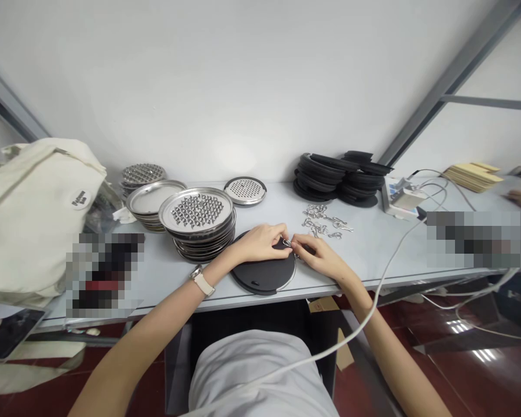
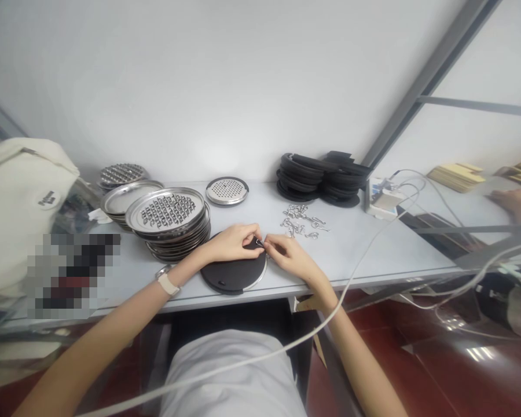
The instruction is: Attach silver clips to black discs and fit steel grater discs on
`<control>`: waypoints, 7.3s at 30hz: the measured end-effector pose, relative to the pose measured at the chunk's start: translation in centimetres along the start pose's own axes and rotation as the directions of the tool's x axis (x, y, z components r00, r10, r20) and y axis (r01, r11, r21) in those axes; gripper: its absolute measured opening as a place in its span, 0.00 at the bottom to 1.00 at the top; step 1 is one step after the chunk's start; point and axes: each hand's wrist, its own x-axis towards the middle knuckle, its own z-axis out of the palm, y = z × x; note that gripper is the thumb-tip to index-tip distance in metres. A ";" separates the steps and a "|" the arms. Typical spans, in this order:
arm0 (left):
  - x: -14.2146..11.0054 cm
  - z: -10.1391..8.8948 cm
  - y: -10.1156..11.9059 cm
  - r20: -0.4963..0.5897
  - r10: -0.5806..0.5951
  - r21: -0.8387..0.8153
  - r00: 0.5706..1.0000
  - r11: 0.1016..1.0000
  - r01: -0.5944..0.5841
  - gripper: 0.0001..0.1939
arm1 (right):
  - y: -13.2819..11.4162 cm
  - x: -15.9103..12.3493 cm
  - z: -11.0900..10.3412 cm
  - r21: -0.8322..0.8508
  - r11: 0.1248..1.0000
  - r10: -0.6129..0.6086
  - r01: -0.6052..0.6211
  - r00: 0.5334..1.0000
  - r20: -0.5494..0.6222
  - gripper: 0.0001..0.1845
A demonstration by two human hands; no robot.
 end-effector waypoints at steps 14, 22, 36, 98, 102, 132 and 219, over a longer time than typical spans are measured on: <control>-0.1 -0.2 0.4 -0.041 0.048 0.037 0.998 0.998 -0.046 0.10 | 0.1 0.0 -0.1 -0.006 1.000 -0.005 0.005 1.000 -0.014 0.17; 0.0 -0.1 -0.1 0.023 0.047 -0.085 0.999 0.995 -0.045 0.09 | 0.3 -0.1 0.1 0.000 1.000 0.001 -0.001 1.000 -0.015 0.18; 0.1 -0.1 0.0 0.044 0.002 -0.109 0.999 0.994 0.003 0.10 | 0.1 -0.1 0.2 -0.001 0.999 0.038 -0.038 0.998 -0.040 0.18; 0.0 -0.1 0.0 0.025 0.007 -0.071 1.000 0.997 -0.005 0.11 | -0.3 -0.2 -0.2 0.059 0.998 0.033 -0.031 0.999 -0.031 0.17; 0.0 -0.1 0.0 0.027 0.008 -0.058 1.000 0.998 -0.006 0.11 | -0.1 -0.2 -0.1 0.048 0.998 0.043 -0.042 0.999 -0.009 0.17; 0.1 0.2 -0.4 0.026 0.045 -0.030 0.999 0.999 -0.045 0.13 | 0.2 -0.1 0.1 0.027 0.999 0.042 -0.042 0.999 -0.021 0.16; 0.2 0.1 -0.8 0.051 0.062 -0.066 0.997 0.996 -0.058 0.11 | 0.2 -0.1 0.3 0.042 0.997 0.068 -0.066 0.997 -0.045 0.16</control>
